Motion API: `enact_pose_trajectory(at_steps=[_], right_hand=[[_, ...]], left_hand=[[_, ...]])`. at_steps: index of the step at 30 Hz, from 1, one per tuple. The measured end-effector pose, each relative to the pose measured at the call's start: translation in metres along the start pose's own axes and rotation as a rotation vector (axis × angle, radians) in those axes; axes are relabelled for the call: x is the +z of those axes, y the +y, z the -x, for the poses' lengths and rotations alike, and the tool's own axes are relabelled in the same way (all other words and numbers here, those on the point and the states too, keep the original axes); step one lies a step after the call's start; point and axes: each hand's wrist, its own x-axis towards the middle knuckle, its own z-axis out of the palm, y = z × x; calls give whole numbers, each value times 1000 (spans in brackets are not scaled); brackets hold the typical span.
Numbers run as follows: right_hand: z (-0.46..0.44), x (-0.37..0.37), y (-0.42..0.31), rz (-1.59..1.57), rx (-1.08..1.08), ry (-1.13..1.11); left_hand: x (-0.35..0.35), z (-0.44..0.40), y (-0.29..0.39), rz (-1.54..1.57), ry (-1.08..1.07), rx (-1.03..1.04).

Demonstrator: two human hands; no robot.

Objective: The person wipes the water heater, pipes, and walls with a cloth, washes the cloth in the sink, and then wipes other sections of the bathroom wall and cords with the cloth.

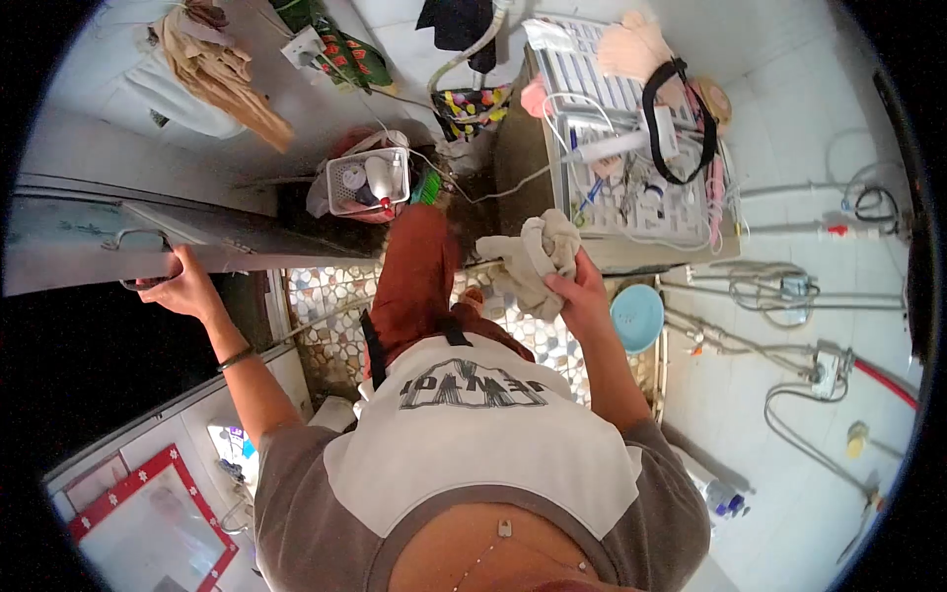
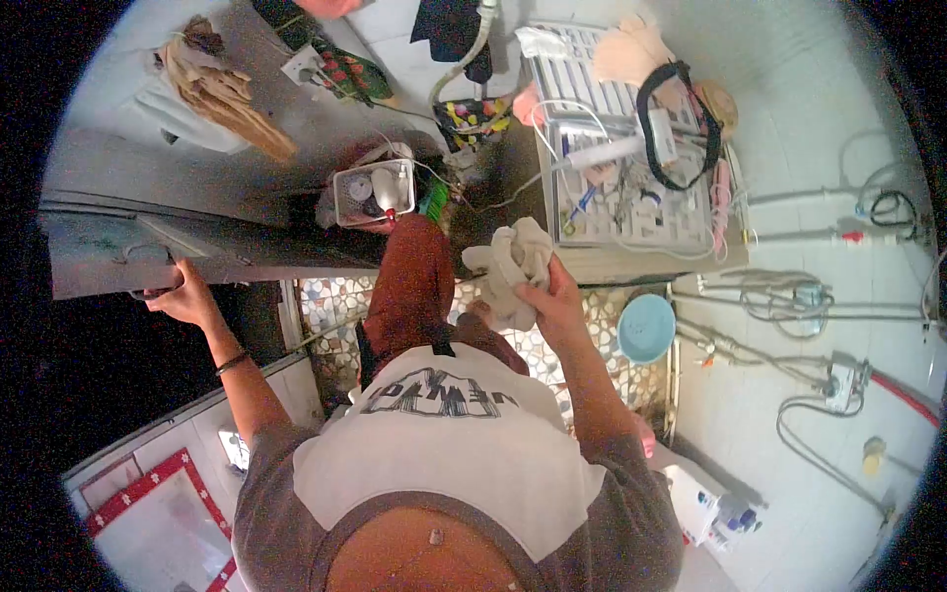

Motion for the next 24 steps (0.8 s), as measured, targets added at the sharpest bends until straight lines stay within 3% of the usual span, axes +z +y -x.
enact_pose_trajectory(at_steps=[7, 8, 10, 14, 17, 20, 22, 24], right_hand=[[-55, 4, -23, 81, -50, 99], [-67, 3, -23, 134, -86, 84], [-95, 1, -23, 238, -157, 54], [-153, 22, -43, 263, -106, 49], [-199, 49, -70, 468, -131, -66], [-231, 100, -129, 616, -151, -201], [-243, 149, -173, 438, -275, -326], [-254, 187, -219, 576, -335, -308]], left_hand=[[-7, 0, -5, -126, 95, -138], [-4, 0, -5, -44, 84, -195], [5, 1, -11, 18, 143, -96], [24, 4, -6, 127, 170, 19], [30, 5, -4, 295, 114, -100], [18, 13, -1, -86, 5, -168], [14, 7, 22, -334, -124, -45], [24, 2, 63, -473, -256, 98]])
